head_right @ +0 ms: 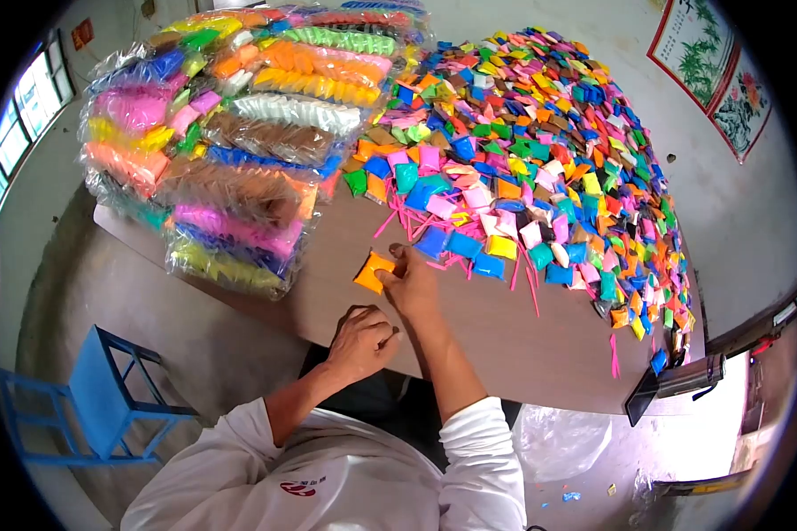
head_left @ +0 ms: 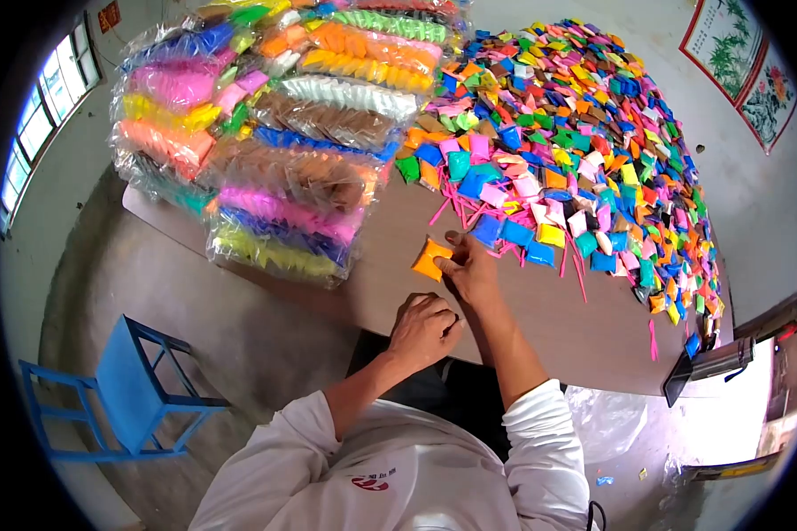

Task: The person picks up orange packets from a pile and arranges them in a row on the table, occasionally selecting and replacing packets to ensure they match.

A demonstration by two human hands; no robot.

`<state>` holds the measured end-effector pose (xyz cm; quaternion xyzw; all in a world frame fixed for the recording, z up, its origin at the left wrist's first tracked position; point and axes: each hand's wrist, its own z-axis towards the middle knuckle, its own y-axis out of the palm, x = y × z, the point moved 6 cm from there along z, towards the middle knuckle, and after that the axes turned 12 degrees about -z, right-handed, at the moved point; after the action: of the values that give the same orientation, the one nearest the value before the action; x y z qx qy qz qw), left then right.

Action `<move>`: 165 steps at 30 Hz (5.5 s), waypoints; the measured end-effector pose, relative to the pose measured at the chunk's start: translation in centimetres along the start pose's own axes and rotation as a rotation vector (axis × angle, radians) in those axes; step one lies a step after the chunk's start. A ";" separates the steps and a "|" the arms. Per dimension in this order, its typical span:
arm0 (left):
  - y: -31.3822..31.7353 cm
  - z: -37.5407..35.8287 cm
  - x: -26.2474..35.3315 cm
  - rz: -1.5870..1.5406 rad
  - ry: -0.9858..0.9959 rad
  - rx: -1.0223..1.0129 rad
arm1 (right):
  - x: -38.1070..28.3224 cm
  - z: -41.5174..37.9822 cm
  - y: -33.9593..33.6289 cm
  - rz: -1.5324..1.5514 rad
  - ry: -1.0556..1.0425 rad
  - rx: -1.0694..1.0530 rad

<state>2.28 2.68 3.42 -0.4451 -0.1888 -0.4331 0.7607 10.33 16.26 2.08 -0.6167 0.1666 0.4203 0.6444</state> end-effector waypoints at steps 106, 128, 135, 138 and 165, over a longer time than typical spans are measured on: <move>-0.5 0.8 -0.7 -0.238 -0.071 -0.152 | 0.6 -7.6 -0.9 1.022 0.211 -0.215; -0.7 0.9 -0.6 -0.313 -0.124 -0.174 | 0.4 -8.3 -1.3 0.905 0.091 -0.324; -0.6 0.9 -0.6 -0.252 -0.115 -0.180 | 1.1 -9.5 -1.7 0.730 0.221 -0.349; -0.4 0.7 -0.5 -0.207 -0.081 -0.213 | 1.0 -9.6 -1.8 0.805 0.192 -0.264; -0.7 0.9 0.0 -0.130 -0.012 -0.059 | 0.5 -2.2 -3.5 -0.074 0.064 0.021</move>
<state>1.75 3.26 4.23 -0.4566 -0.2089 -0.4843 0.7165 13.94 14.82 3.64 -0.6288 0.1687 0.3742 0.6605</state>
